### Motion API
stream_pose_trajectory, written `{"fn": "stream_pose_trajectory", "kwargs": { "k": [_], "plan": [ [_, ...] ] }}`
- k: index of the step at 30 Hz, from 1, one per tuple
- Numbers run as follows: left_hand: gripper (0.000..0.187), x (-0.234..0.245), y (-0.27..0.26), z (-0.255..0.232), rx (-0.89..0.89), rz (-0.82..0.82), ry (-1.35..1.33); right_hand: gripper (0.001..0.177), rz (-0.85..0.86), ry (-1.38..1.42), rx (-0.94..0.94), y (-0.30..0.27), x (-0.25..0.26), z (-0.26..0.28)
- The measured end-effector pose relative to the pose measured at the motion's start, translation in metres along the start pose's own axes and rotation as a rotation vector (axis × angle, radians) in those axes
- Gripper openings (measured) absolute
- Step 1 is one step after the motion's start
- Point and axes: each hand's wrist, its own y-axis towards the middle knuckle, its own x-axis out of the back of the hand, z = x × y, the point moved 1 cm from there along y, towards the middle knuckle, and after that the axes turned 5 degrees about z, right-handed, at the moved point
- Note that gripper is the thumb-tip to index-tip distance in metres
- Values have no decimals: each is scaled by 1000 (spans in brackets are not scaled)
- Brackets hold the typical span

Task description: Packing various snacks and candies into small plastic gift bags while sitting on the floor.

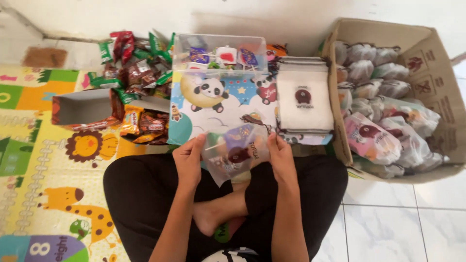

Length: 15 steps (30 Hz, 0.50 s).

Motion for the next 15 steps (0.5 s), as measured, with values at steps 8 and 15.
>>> {"fn": "stream_pose_trajectory", "kwargs": {
  "k": [8,15],
  "plan": [
    [26,-37,-12,14,-66,34,115,19,84,-354,161,-53,33,75],
    [39,-68,-17,13,-397,-60,299,44,38,-336,276,-69,46,96]
  ]
}}
